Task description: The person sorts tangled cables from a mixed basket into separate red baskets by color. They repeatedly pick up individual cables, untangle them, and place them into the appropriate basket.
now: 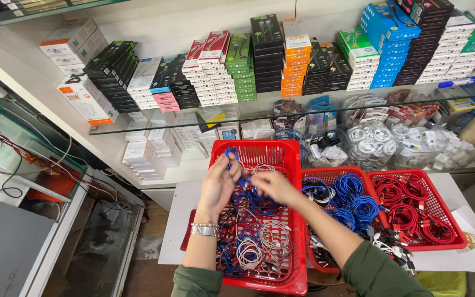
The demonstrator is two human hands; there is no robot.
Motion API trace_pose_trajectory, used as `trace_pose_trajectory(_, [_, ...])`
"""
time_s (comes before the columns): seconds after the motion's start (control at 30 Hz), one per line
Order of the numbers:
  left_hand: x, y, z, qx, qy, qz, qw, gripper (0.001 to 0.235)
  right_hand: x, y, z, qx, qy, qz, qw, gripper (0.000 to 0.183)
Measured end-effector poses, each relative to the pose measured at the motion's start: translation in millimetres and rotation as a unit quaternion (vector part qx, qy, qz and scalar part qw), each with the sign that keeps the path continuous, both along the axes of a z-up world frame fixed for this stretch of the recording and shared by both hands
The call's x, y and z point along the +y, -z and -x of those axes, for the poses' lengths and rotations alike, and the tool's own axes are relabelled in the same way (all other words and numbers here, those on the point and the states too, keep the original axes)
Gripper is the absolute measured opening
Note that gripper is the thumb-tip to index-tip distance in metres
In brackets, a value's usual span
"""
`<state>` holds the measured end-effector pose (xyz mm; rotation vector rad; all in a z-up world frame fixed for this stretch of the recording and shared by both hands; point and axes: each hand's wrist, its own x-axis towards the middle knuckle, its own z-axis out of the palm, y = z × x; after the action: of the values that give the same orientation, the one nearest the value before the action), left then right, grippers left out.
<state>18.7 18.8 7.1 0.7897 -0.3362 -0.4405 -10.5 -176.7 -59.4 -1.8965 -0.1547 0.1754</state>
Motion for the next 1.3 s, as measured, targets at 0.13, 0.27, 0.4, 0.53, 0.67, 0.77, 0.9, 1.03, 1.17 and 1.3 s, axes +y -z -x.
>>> trace_pose_trajectory(0.13, [-2.5,5.9,-16.5,-0.224,-0.195,-0.324,0.898,0.019,29.4,2.2,29.3,0.116,-0.147,0.017,0.982,0.033])
trace_pose_trajectory(0.27, [15.4,22.2,-14.3,-0.266,-0.055,-0.571,0.775,0.028,-25.5,-33.4,-16.9,-0.102,-0.168,0.135,0.971,0.028])
trace_pose_trajectory(0.4, [30.2,14.4,-6.3,-0.071,0.243,-0.279,0.926,0.035,-79.6,-45.8,-44.7,-0.016,-0.11,0.01,0.994,0.024])
trace_pose_trajectory(0.53, [13.0,-6.0,3.2,0.009,0.231,0.123,0.965,0.028,-51.2,-25.1,-27.5,0.043,-0.041,-0.198,0.978,0.026])
trace_pose_trajectory(0.67, [-20.0,-15.9,-10.2,-0.013,-0.172,-0.055,0.983,0.022,1.8,-1.9,11.4,0.041,-0.017,-0.143,0.989,0.032])
trace_pose_trajectory(0.77, [-20.3,-5.2,-20.0,-0.346,-0.281,-0.43,0.785,0.024,1.2,-1.3,14.6,0.016,-0.074,-0.04,0.996,0.033])
trace_pose_trajectory(0.9, [2.1,24.0,-14.4,-0.496,-0.176,-0.659,0.538,0.024,-53.4,-14.9,-5.1,0.144,-0.115,0.041,0.982,0.03])
trace_pose_trajectory(1.03, [26.2,42.3,-12.5,-0.575,-0.144,-0.621,0.512,0.042,-106.6,-28.7,-16.9,0.185,-0.149,0.118,0.964,0.032])
trace_pose_trajectory(1.17, [32.8,62.6,-24.4,-0.49,-0.108,-0.703,0.503,0.035,-139.0,-38.9,-25.5,0.124,-0.062,0.248,0.959,0.031])
trace_pose_trajectory(1.3, [42.5,97.1,-40.4,-0.35,-0.045,-0.732,0.583,0.04,-167.2,-40.6,-30.3,0.187,0.146,-0.039,0.971,0.026])
